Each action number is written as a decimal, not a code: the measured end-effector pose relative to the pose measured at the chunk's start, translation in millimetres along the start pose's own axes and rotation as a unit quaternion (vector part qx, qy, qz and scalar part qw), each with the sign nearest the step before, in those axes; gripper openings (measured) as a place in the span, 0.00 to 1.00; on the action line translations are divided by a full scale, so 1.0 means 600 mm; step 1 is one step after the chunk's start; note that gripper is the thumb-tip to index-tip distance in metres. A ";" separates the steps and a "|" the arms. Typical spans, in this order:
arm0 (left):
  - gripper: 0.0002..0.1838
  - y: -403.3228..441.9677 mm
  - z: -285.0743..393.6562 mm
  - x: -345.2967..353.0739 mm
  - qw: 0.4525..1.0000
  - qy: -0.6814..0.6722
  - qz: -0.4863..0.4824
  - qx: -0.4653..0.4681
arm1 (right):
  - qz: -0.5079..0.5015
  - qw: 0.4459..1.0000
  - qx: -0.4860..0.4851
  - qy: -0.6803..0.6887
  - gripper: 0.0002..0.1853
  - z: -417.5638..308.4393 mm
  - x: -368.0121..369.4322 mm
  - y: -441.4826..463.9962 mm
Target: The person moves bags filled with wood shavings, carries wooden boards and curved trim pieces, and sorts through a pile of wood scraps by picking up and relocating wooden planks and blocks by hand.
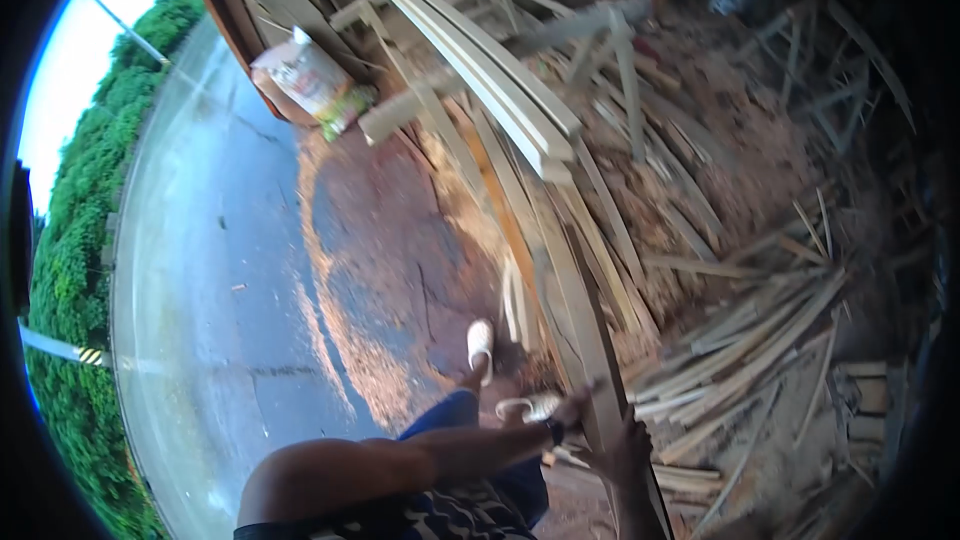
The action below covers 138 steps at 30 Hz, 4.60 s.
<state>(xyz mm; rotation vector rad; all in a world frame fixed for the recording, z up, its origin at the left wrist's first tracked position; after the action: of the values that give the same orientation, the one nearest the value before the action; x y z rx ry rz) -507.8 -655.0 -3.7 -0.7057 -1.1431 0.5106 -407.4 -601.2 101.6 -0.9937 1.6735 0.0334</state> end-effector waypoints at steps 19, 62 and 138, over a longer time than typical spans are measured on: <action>0.26 -0.265 -0.247 0.145 0.912 0.077 -0.194 -0.353 | -0.304 0.751 0.103 0.578 0.64 -0.015 -0.148 -0.287; 0.37 -0.971 -0.323 0.102 0.546 0.240 -0.514 -0.617 | 0.045 0.730 0.502 0.461 0.67 -0.410 -0.114 -1.080; 0.26 -0.057 -0.674 -0.183 0.176 0.965 -0.146 -0.124 | 0.053 0.777 0.490 0.392 0.51 0.682 0.770 -0.873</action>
<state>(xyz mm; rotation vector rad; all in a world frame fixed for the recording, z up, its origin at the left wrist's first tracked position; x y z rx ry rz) -164.8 -851.8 -146.4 -0.6857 1.2772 -1.0209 232.7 -1005.5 -185.6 -0.0531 2.0635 -1.2167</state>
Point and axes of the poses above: each hand's wrist, its own y-axis towards the middle knuckle, its own x-axis out of the palm, z = x × y, the point moved 6 cm from there along y, towards the middle knuckle, and after that the axes turned 6 degrees about y, right-handed, at the moved point
